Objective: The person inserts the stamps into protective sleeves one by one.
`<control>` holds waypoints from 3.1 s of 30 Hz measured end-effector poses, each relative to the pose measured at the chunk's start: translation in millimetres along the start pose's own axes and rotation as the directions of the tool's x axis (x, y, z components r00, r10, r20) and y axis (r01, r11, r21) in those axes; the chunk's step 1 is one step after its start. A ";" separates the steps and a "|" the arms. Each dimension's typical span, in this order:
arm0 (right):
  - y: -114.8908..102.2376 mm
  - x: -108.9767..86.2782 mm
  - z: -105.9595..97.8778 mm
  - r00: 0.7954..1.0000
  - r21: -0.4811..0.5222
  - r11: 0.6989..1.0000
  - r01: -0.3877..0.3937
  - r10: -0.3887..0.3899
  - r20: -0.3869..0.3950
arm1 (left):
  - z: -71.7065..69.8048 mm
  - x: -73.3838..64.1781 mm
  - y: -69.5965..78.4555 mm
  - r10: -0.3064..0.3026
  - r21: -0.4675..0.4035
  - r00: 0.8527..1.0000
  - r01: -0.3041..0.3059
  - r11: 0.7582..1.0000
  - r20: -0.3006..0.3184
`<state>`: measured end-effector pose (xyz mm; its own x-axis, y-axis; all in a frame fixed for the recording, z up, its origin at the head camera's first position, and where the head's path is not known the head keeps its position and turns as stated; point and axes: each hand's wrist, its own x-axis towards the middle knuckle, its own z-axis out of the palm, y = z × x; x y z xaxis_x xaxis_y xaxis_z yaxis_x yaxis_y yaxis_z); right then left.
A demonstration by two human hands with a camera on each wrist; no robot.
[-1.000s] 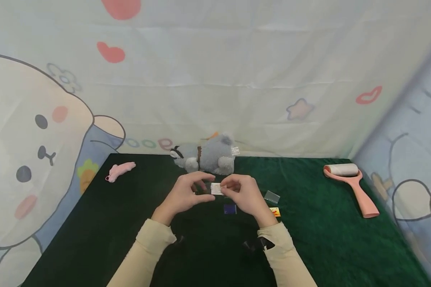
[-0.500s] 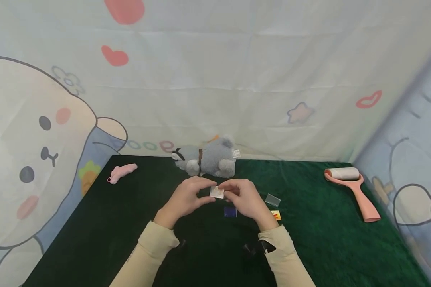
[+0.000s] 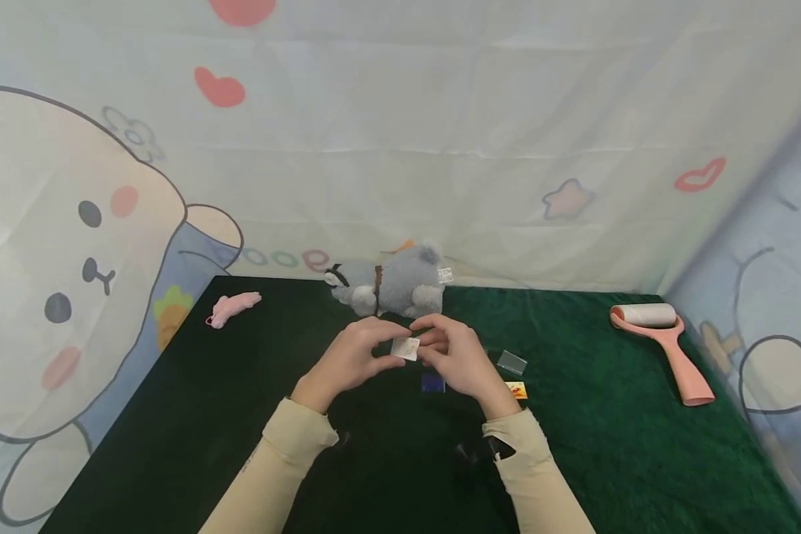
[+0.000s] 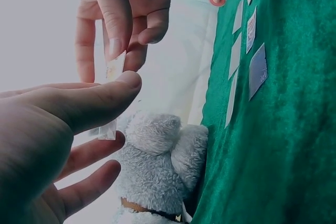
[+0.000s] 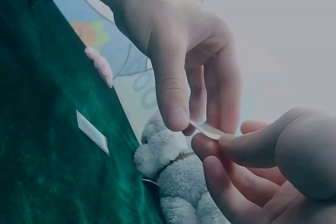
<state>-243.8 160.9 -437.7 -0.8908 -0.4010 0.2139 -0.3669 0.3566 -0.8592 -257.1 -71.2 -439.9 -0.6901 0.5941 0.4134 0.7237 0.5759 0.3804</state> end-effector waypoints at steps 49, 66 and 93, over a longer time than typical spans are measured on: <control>-0.2 0.6 -4.4 0.995 -0.066 0.998 -0.012 0.005 -0.104 | 0.6 0.3 -12.6 -0.195 -0.350 0.976 0.151 0.924 -0.094; -1.6 -0.8 -8.5 0.994 -0.058 0.997 -0.055 0.050 -0.096 | 15.9 -1.1 -30.3 -0.422 -0.399 0.905 0.406 0.822 0.051; -5.3 -1.5 -9.1 0.994 -0.056 0.996 -0.073 0.068 -0.088 | 43.8 -3.2 -30.0 -0.550 0.107 0.834 0.545 0.832 0.028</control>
<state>-243.0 167.2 -429.3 -0.9337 -0.2999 0.1956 -0.3156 0.4314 -0.8451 -277.1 -65.9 -488.9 -0.9744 0.1944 0.1126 0.2244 0.8627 0.4532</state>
